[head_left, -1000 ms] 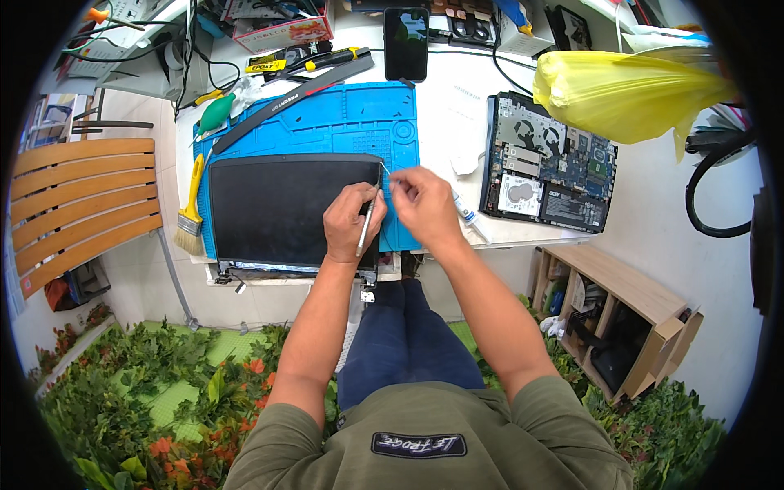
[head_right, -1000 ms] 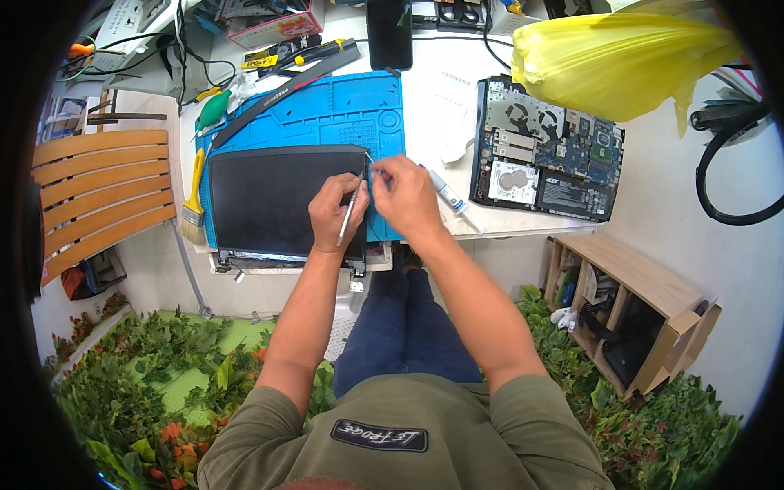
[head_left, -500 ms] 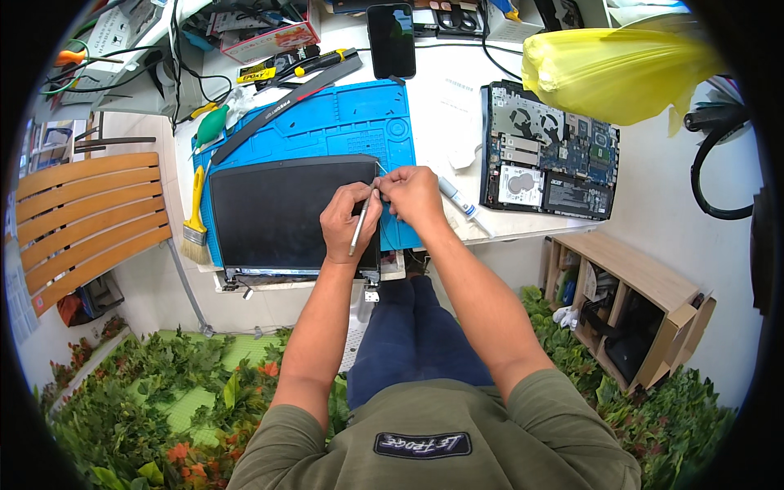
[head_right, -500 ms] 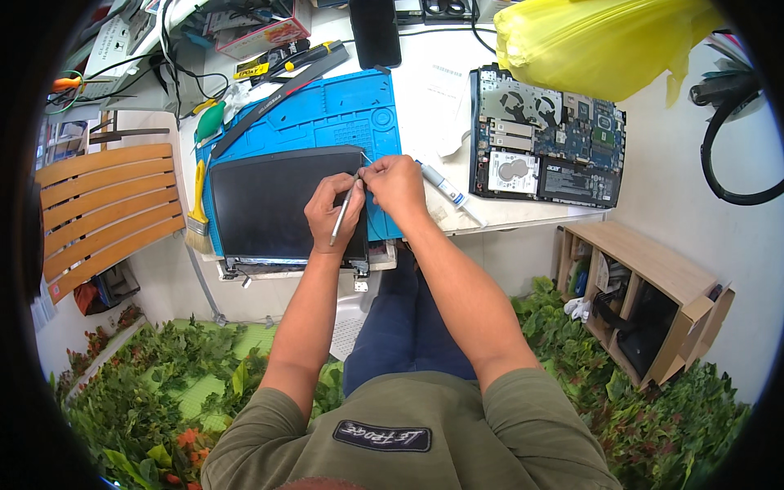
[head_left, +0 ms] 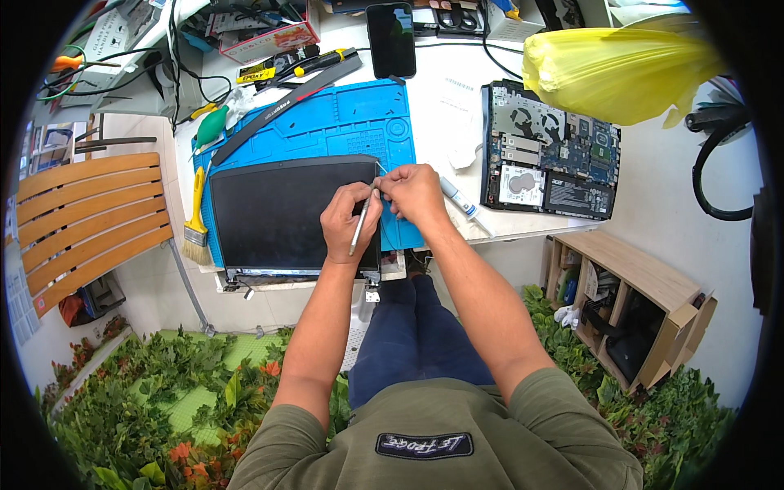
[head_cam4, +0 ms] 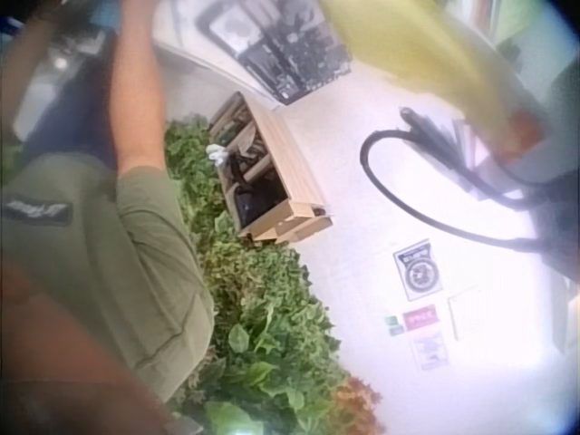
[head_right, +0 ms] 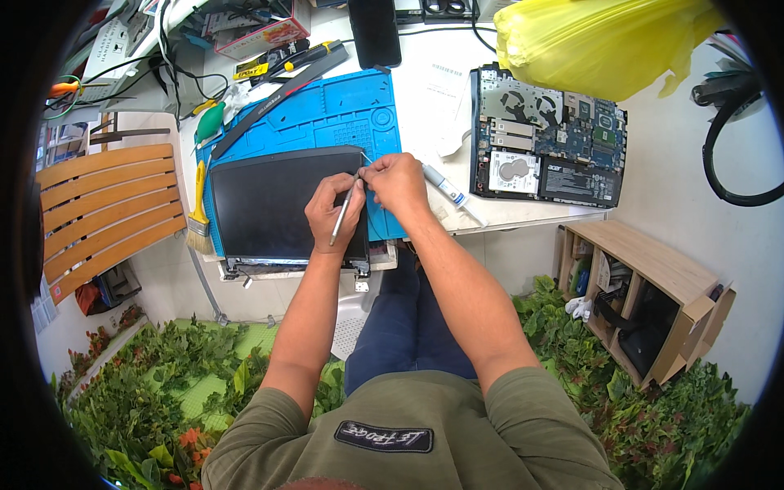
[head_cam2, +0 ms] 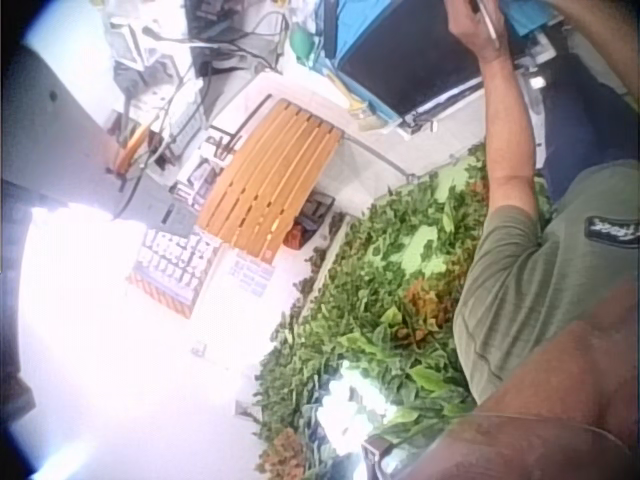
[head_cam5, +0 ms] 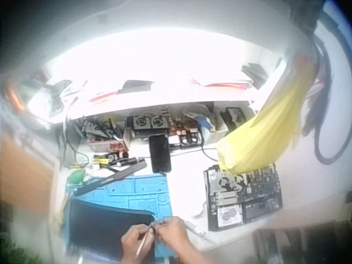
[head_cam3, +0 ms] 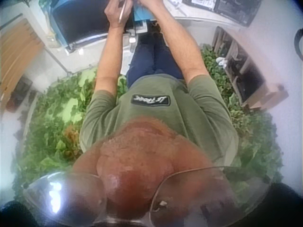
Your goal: The person works on the bezel and internal wiring of a laptop screen assembly using a thin tool and their hands, then connects a small electronic component to a cable.
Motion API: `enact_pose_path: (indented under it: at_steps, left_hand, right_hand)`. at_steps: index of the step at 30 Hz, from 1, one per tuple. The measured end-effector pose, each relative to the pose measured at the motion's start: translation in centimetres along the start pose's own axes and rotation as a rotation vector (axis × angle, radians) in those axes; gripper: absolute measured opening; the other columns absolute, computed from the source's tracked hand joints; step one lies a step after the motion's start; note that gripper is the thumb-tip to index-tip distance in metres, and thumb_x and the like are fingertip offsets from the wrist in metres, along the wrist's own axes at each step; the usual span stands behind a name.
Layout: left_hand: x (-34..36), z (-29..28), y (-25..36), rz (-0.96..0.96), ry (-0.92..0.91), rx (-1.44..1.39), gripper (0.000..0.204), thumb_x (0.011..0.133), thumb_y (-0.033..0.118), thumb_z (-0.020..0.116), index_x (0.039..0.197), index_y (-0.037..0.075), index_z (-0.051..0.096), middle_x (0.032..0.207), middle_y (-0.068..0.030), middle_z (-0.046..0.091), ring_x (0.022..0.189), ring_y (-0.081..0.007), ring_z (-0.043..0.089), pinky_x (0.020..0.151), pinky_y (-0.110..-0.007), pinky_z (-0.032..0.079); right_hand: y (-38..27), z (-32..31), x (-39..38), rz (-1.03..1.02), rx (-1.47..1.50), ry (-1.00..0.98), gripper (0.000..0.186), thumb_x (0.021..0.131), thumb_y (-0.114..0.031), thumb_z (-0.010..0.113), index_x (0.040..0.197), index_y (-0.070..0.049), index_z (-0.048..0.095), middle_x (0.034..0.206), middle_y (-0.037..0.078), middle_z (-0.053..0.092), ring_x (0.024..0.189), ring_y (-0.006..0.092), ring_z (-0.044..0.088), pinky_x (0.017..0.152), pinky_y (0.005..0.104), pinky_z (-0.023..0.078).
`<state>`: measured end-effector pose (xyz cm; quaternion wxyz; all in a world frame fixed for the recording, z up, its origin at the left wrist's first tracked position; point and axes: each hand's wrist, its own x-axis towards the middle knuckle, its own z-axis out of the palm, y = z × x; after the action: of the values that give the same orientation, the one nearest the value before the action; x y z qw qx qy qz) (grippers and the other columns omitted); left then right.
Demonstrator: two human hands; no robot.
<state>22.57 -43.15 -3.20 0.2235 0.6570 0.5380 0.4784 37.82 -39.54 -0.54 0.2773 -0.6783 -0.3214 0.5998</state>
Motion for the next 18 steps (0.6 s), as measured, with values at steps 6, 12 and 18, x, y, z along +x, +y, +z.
enact_pose_path:
  at_steps: [6, 12, 18]
  left_hand:
    - [0.04, 0.01, 0.04, -0.002, 0.009, 0.011, 0.019, 0.084, -0.004, 0.086, 0.095, 0.002, 0.071, 0.096, -0.0153, 0.079, 0.083, -0.0300, 0.079, 0.074, -0.036, 0.063]
    - [-0.08, -0.01, 0.25, -0.022, 0.004, -0.021, 0.016, 0.088, -0.004, 0.087, 0.096, 0.000, 0.073, 0.097, -0.0144, 0.080, 0.084, -0.0239, 0.077, 0.078, -0.033, 0.062]
    - [-0.08, -0.02, 0.23, -0.019, 0.011, -0.002, 0.015, 0.088, -0.003, 0.087, 0.095, 0.000, 0.074, 0.097, -0.0145, 0.080, 0.084, -0.0239, 0.077, 0.078, -0.033, 0.062]
  right_hand:
    - [0.19, 0.05, 0.09, 0.002, 0.008, 0.001, 0.022, 0.097, -0.017, 0.084, 0.088, 0.002, 0.080, 0.069, 0.007, 0.073, 0.050, 0.0123, 0.064, 0.043, 0.0306, 0.049]
    - [0.32, 0.05, 0.18, -0.003, 0.009, -0.001, 0.022, 0.097, -0.017, 0.084, 0.087, 0.002, 0.080, 0.069, 0.007, 0.073, 0.050, 0.0123, 0.065, 0.043, 0.0304, 0.050]
    - [0.09, -0.02, 0.08, 0.003, 0.007, -0.007, 0.022, 0.097, -0.017, 0.085, 0.089, 0.003, 0.080, 0.070, 0.006, 0.073, 0.051, 0.0116, 0.065, 0.043, 0.0292, 0.049]
